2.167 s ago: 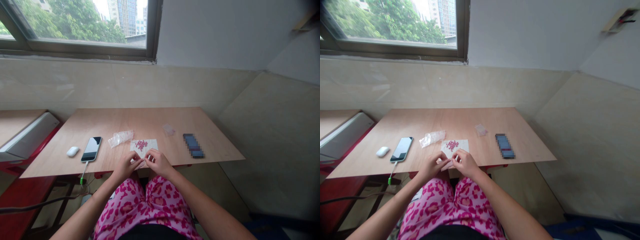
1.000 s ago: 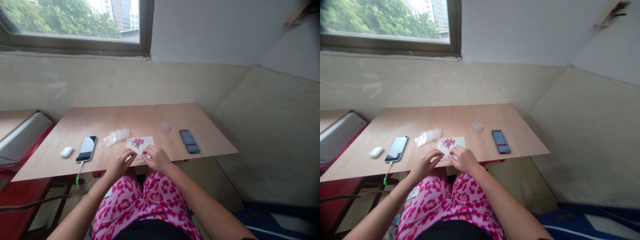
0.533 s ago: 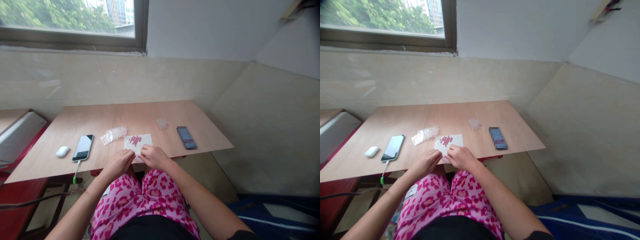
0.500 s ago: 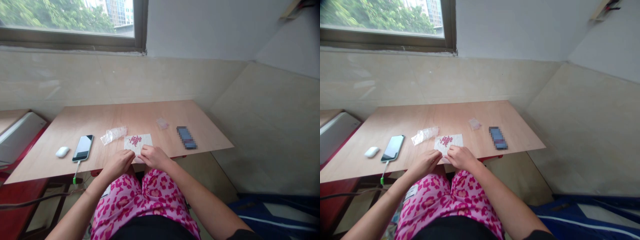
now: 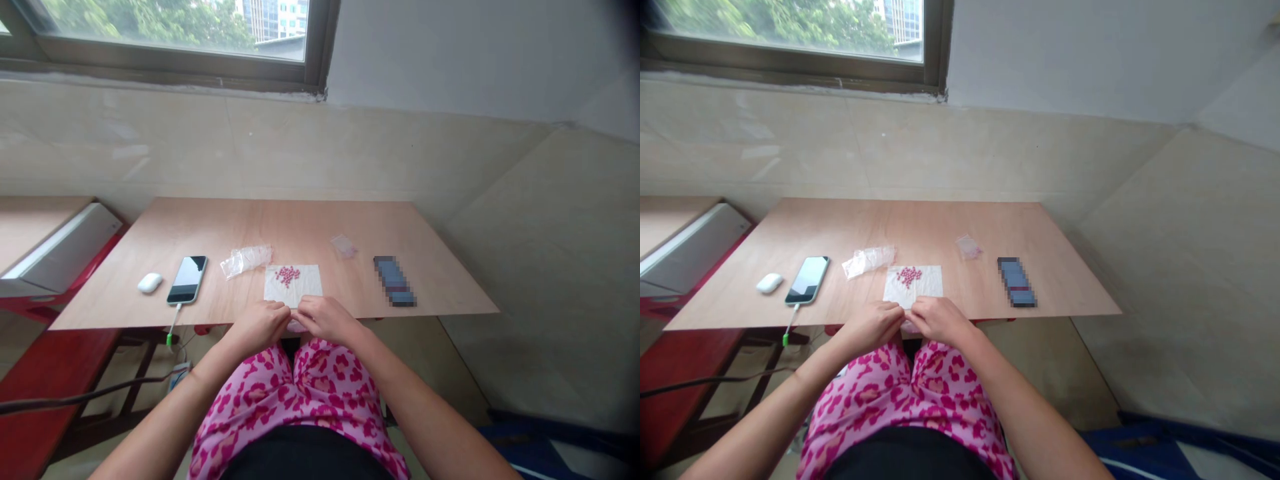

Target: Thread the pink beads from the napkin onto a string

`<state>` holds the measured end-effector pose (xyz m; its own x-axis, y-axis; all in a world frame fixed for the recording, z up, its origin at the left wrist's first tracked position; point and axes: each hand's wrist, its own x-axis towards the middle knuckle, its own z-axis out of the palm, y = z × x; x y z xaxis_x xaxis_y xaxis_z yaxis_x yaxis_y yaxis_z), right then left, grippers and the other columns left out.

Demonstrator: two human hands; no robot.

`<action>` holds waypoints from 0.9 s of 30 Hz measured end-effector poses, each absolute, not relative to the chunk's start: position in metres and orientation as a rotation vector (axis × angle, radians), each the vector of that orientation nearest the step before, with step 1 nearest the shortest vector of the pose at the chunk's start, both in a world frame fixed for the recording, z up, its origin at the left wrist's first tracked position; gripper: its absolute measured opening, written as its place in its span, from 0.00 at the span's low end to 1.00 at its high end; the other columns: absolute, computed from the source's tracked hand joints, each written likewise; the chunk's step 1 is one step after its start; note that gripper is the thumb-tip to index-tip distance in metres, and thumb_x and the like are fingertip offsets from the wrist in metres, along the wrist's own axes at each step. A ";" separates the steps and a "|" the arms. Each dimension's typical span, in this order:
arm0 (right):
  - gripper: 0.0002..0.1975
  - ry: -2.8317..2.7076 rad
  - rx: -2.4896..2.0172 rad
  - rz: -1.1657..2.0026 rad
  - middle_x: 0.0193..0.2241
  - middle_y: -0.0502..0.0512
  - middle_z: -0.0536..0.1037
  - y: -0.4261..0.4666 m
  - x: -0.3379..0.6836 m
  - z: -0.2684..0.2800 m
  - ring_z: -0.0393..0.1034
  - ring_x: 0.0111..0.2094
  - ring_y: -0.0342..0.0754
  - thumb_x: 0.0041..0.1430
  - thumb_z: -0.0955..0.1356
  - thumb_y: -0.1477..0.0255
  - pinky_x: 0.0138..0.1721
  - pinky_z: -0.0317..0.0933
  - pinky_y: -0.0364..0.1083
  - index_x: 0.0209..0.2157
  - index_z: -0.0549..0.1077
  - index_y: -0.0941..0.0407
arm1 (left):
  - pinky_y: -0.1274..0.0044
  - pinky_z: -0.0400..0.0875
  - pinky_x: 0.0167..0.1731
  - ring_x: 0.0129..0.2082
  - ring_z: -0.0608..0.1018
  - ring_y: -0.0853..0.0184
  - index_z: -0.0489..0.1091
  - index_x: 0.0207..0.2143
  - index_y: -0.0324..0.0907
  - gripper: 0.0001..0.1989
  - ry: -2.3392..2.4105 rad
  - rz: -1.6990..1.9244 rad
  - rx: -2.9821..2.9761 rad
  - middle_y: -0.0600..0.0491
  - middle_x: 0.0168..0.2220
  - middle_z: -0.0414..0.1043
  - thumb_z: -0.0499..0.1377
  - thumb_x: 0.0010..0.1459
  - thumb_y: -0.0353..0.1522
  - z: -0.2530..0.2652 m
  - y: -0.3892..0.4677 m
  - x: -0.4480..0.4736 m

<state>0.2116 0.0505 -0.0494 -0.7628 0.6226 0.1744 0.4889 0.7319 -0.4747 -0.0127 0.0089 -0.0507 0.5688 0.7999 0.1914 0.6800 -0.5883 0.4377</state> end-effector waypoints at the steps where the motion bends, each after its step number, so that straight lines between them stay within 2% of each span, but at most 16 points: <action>1: 0.17 -2.595 -0.857 0.623 0.29 0.54 0.76 0.052 0.212 -0.050 0.67 0.31 0.47 0.73 0.64 0.66 0.34 0.57 0.44 0.28 0.74 0.55 | 0.73 0.64 0.28 0.26 0.72 0.64 0.69 0.30 0.43 0.14 1.230 0.537 2.467 0.52 0.27 0.70 0.53 0.71 0.33 -0.050 0.009 -0.014; 4: 0.22 -2.483 -0.851 0.799 0.23 0.51 0.72 0.053 0.211 -0.050 0.64 0.27 0.45 0.72 0.64 0.65 0.32 0.56 0.44 0.22 0.68 0.55 | 0.73 0.61 0.26 0.25 0.72 0.65 0.68 0.28 0.43 0.18 1.272 0.521 2.386 0.53 0.26 0.70 0.52 0.73 0.37 -0.050 0.010 -0.015; 6: 0.22 -2.337 -0.893 0.951 0.22 0.50 0.70 0.053 0.209 -0.050 0.64 0.26 0.44 0.71 0.66 0.64 0.31 0.56 0.44 0.21 0.66 0.55 | 0.73 0.60 0.27 0.25 0.72 0.66 0.66 0.27 0.43 0.20 1.265 0.511 2.304 0.54 0.26 0.70 0.51 0.74 0.39 -0.049 0.011 -0.016; 10: 0.15 -1.981 -1.008 1.379 0.29 0.51 0.76 0.053 0.205 -0.050 0.69 0.29 0.45 0.65 0.70 0.60 0.30 0.62 0.43 0.31 0.72 0.56 | 0.74 0.60 0.26 0.24 0.69 0.68 0.63 0.25 0.43 0.23 1.285 0.586 2.094 0.56 0.23 0.66 0.49 0.74 0.41 -0.047 0.016 -0.019; 13: 0.18 -1.712 -1.006 1.602 0.29 0.51 0.78 0.064 0.212 -0.048 0.73 0.30 0.46 0.63 0.71 0.55 0.33 0.70 0.46 0.34 0.70 0.56 | 0.75 0.62 0.25 0.24 0.70 0.67 0.64 0.25 0.43 0.21 1.340 0.669 2.009 0.56 0.23 0.67 0.52 0.73 0.41 -0.049 0.021 -0.026; 16: 0.20 -1.456 -1.102 1.509 0.27 0.48 0.75 0.091 0.232 -0.044 0.72 0.27 0.46 0.59 0.72 0.52 0.27 0.71 0.45 0.38 0.70 0.54 | 0.74 0.67 0.28 0.28 0.74 0.65 0.69 0.30 0.44 0.15 1.387 0.702 1.999 0.55 0.28 0.73 0.56 0.70 0.40 -0.056 0.027 -0.038; 19: 0.20 -1.337 -1.239 1.299 0.24 0.46 0.71 0.138 0.259 -0.040 0.65 0.21 0.42 0.58 0.73 0.53 0.21 0.66 0.42 0.40 0.71 0.54 | 0.72 0.71 0.31 0.33 0.78 0.63 0.71 0.36 0.44 0.09 1.549 0.767 2.021 0.52 0.35 0.76 0.57 0.69 0.37 -0.059 0.041 -0.054; 21: 0.19 -1.309 -1.303 1.183 0.23 0.45 0.70 0.174 0.275 -0.040 0.62 0.20 0.41 0.58 0.72 0.54 0.21 0.62 0.41 0.41 0.72 0.54 | 0.70 0.72 0.35 0.36 0.78 0.61 0.72 0.38 0.44 0.09 1.685 0.803 2.083 0.50 0.37 0.76 0.56 0.69 0.37 -0.059 0.055 -0.069; 24: 0.17 -1.392 -1.561 0.995 0.29 0.53 0.76 0.222 0.293 -0.041 0.69 0.26 0.45 0.60 0.71 0.60 0.29 0.67 0.45 0.44 0.74 0.58 | 0.65 0.73 0.43 0.42 0.79 0.55 0.72 0.44 0.44 0.10 1.870 0.771 2.158 0.46 0.43 0.75 0.57 0.67 0.39 -0.059 0.084 -0.094; 27: 0.20 -1.399 -1.652 0.833 0.42 0.65 0.79 0.245 0.302 -0.045 0.75 0.42 0.54 0.51 0.76 0.69 0.45 0.69 0.52 0.46 0.75 0.60 | 0.59 0.71 0.53 0.53 0.76 0.46 0.70 0.55 0.41 0.25 2.006 0.625 2.188 0.39 0.54 0.71 0.63 0.60 0.44 -0.064 0.114 -0.118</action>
